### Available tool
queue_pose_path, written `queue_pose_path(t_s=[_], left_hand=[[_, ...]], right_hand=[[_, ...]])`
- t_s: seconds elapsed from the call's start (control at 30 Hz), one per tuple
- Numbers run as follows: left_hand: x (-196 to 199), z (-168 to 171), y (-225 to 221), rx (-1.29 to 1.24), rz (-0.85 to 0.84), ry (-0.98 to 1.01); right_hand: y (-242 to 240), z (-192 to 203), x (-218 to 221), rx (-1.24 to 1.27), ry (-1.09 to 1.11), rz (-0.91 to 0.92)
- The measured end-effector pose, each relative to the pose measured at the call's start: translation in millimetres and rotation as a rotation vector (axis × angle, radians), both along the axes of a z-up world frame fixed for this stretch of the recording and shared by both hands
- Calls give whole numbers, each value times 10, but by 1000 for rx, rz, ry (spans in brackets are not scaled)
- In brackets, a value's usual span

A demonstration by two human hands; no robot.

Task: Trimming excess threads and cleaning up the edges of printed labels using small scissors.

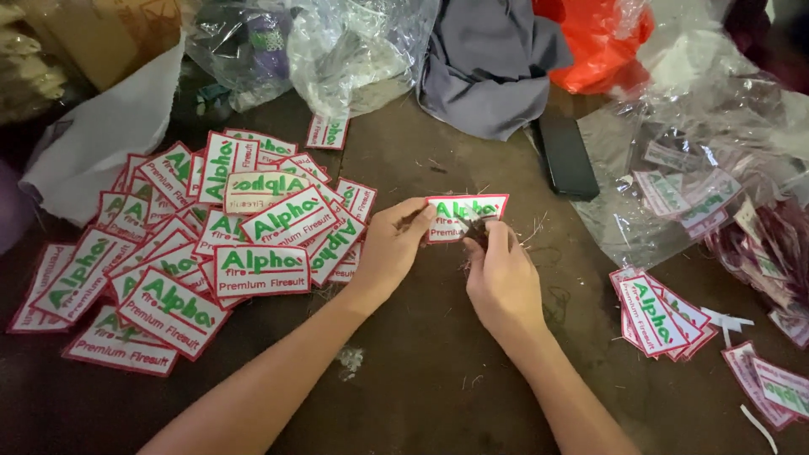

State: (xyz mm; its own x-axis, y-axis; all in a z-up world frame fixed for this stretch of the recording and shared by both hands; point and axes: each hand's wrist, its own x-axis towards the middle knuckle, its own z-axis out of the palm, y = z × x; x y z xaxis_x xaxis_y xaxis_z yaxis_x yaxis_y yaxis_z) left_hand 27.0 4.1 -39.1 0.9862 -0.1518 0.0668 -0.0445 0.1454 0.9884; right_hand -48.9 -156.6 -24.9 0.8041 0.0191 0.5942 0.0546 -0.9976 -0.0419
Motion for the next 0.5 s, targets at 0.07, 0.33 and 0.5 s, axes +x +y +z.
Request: queue_pose_path(t_s=[0.07,0.33,0.5], left_hand=[[37,-67,10,21,-52,-24],[20,-17,4,1,-49,-47],[-16,120,56,-2,-75,42]], right_hand=[[33,17,-21,252,116,1],[221,217,-90,581,211,14],[159,37,-47,383,159,41]])
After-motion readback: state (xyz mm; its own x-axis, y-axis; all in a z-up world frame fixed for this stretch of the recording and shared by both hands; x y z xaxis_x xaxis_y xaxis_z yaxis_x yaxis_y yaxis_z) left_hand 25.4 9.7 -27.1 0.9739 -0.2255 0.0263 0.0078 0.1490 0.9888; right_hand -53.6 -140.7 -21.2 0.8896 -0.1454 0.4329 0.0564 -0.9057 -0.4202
